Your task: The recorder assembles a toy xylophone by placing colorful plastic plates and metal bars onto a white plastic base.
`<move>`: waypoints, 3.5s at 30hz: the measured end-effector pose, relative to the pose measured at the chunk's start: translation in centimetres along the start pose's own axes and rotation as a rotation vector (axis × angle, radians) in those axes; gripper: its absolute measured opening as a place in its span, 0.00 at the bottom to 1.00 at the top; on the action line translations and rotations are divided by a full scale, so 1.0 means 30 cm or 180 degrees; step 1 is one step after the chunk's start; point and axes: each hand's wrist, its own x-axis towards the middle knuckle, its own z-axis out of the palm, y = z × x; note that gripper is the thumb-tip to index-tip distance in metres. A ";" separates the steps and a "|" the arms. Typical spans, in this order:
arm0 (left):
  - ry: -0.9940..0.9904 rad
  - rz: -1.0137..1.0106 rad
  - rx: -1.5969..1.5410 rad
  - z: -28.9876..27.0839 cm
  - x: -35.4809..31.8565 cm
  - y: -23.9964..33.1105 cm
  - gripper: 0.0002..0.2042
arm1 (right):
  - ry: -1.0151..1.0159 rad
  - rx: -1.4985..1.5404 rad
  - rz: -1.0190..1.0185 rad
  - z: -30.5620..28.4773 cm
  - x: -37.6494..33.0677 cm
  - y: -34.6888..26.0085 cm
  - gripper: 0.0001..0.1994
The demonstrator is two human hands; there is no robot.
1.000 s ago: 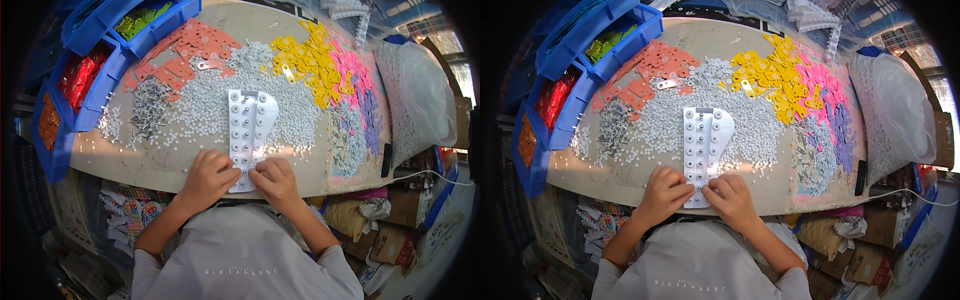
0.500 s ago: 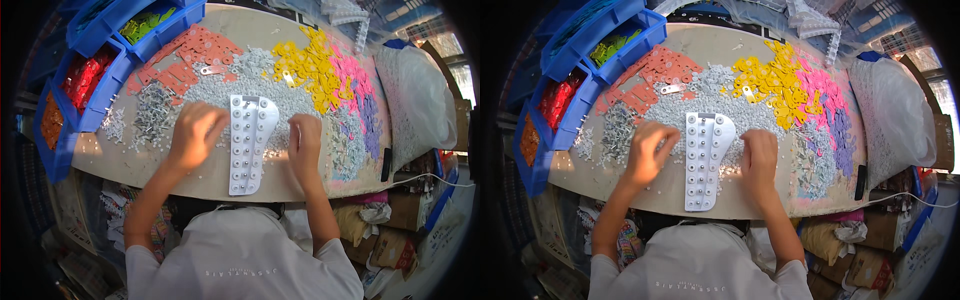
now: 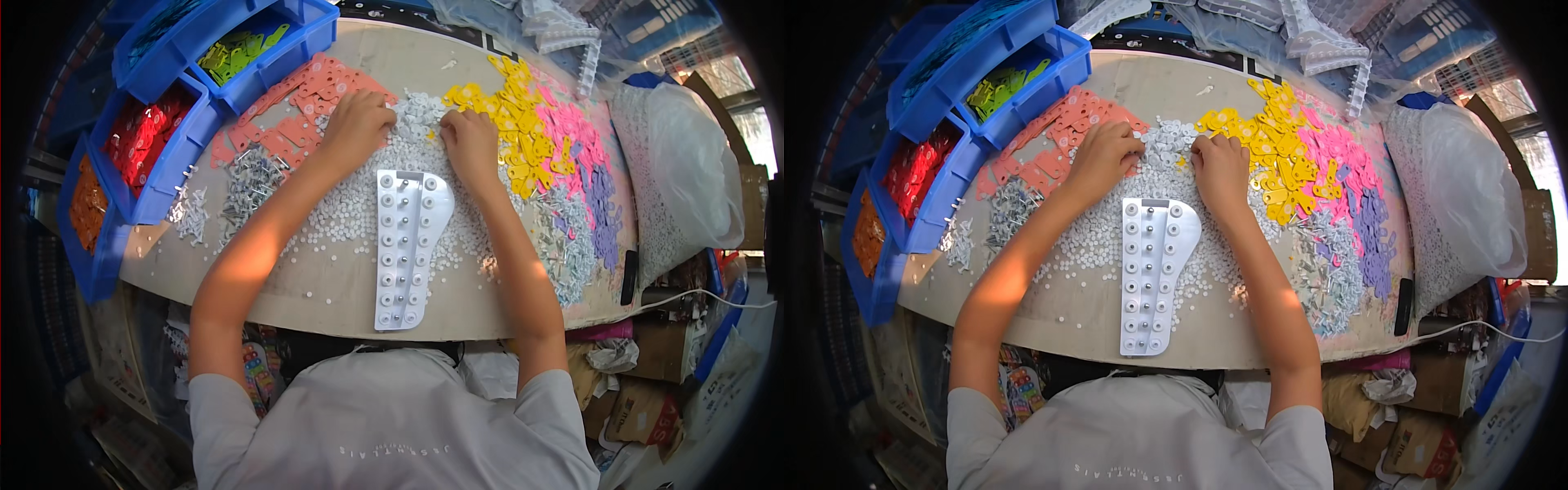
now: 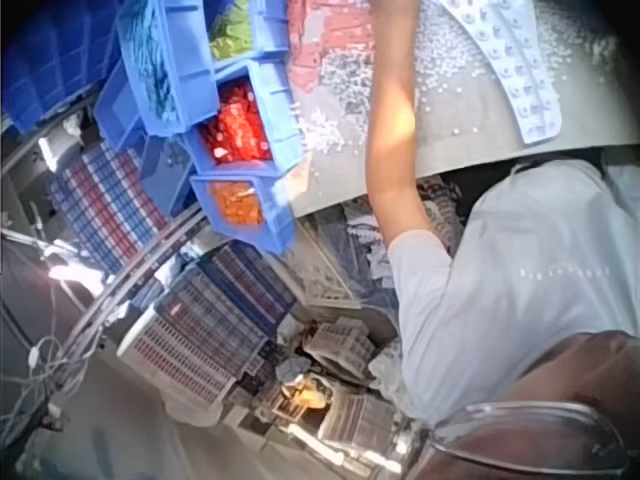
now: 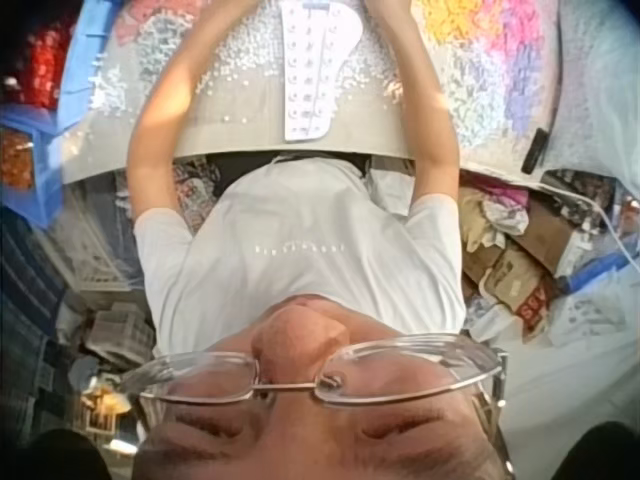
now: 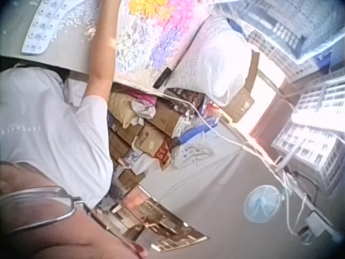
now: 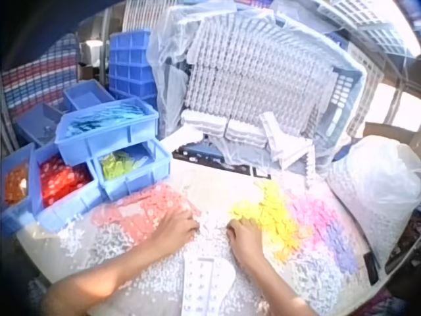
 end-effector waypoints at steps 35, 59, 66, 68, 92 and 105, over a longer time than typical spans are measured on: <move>-0.0569 -0.0797 -0.1538 -0.249 -0.616 0.569 0.04 | -0.0802 0.1608 0.0302 -0.370 -0.698 -0.431 0.05; -0.0285 -0.0445 -0.1511 -0.260 -0.602 0.526 0.07 | -0.0718 0.1897 0.0075 -0.334 -0.727 -0.376 0.11; 0.0318 -0.0703 -0.0841 -0.255 -0.364 0.350 0.06 | -0.0125 0.1972 0.0200 -0.324 -0.725 -0.337 0.10; 0.0647 -0.0641 -0.0890 -0.212 -0.259 0.249 0.06 | 0.0319 0.1809 0.0714 -0.332 -0.667 -0.300 0.09; 0.0017 -0.0918 -0.0667 -0.178 -0.140 0.165 0.07 | 0.0269 -0.0057 0.0182 0.048 0.067 0.036 0.04; -0.0827 -0.0817 -0.2051 -0.316 -0.540 0.456 0.06 | -0.0404 0.2048 0.0319 -0.323 -0.255 -0.227 0.07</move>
